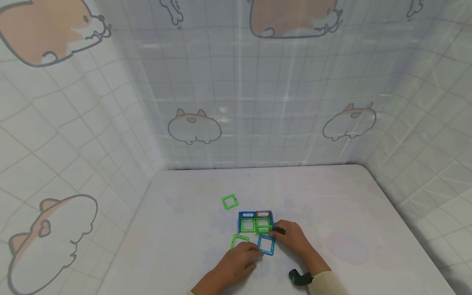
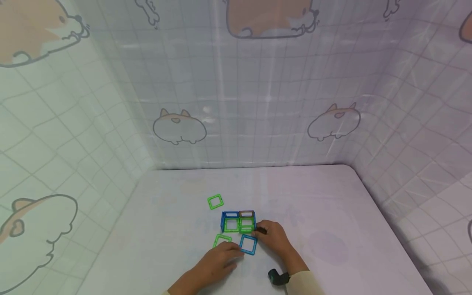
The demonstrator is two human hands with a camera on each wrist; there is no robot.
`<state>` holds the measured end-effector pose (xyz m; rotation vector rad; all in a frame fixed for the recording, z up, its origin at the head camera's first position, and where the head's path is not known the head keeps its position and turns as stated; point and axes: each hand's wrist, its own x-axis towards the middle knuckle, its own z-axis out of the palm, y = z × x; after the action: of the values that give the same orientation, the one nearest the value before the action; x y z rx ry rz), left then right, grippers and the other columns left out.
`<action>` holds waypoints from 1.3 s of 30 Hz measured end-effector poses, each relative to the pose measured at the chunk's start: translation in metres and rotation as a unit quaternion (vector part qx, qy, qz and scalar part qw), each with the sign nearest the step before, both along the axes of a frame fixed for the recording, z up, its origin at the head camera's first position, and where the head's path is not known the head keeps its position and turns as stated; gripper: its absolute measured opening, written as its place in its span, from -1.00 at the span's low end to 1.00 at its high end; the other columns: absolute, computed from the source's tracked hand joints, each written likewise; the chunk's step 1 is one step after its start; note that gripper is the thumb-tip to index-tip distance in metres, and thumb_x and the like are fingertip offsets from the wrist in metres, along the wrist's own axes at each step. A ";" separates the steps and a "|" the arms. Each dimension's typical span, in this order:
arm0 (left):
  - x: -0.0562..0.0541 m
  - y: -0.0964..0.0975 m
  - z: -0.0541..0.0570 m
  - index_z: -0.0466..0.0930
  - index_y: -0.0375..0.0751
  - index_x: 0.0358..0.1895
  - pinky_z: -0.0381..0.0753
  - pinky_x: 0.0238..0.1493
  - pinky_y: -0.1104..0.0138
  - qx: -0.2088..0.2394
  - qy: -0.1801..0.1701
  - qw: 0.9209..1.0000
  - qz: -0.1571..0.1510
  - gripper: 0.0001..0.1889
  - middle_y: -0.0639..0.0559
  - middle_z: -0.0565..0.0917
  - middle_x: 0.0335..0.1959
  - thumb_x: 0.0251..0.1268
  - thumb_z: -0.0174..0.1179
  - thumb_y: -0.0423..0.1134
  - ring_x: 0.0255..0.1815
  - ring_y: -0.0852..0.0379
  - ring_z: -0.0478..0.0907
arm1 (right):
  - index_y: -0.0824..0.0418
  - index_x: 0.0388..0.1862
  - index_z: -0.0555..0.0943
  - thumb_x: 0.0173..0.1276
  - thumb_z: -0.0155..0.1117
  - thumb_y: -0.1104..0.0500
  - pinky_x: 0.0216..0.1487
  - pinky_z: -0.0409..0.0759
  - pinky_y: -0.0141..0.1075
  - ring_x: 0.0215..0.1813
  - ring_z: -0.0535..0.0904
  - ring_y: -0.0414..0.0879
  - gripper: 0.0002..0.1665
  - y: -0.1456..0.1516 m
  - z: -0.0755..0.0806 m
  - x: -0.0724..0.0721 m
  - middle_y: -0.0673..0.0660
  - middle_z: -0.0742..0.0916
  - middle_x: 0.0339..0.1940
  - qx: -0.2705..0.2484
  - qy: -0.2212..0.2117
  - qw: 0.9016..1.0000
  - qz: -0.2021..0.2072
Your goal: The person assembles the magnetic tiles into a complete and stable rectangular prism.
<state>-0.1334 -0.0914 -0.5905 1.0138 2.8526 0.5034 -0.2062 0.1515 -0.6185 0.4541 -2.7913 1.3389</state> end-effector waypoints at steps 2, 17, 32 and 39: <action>-0.001 0.000 0.000 0.65 0.25 0.14 0.56 0.21 0.36 0.002 0.007 1.000 0.004 -0.64 0.34 0.57 0.12 0.30 0.35 -0.12 0.20 0.32 0.46 | -0.08 -0.24 0.76 0.22 0.50 0.00 -0.15 0.63 -0.36 -0.26 0.58 -0.34 -0.86 0.000 -0.001 0.000 -0.28 0.73 -0.34 0.000 -0.003 1.000 -0.001; -0.011 -0.001 0.000 0.58 0.16 0.25 0.45 0.40 0.19 -0.027 -0.022 0.999 0.023 -0.57 0.22 0.50 0.34 0.32 0.31 0.00 0.42 0.15 0.34 | -0.07 -0.25 0.76 0.22 0.50 0.03 -0.17 0.63 -0.34 -0.28 0.56 -0.30 -0.87 0.000 -0.001 0.000 -0.25 0.73 -0.34 0.000 0.000 1.000 -0.002; -0.011 -0.003 0.000 0.63 0.17 0.17 0.51 0.28 0.35 0.009 -0.011 1.000 0.004 -0.64 0.35 0.61 0.14 0.31 0.33 -0.09 0.22 0.28 0.44 | -0.09 -0.29 0.73 0.22 0.50 0.02 -0.21 0.59 -0.39 -0.32 0.53 -0.31 -0.89 0.000 0.000 0.001 -0.29 0.69 -0.38 -0.002 0.006 1.000 -0.002; -0.009 -0.003 -0.001 0.63 0.19 0.15 0.52 0.26 0.36 0.006 -0.004 1.000 0.010 -0.66 0.36 0.61 0.10 0.33 0.32 -0.14 0.21 0.30 0.45 | -0.08 -0.28 0.73 0.22 0.50 0.02 -0.20 0.60 -0.39 -0.31 0.53 -0.31 -0.89 -0.001 0.000 0.000 -0.27 0.70 -0.38 -0.002 0.000 1.000 -0.003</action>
<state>-0.1425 -0.0943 -0.5918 0.9842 2.8588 0.5267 -0.2061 0.1508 -0.6187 0.4465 -2.7874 1.3428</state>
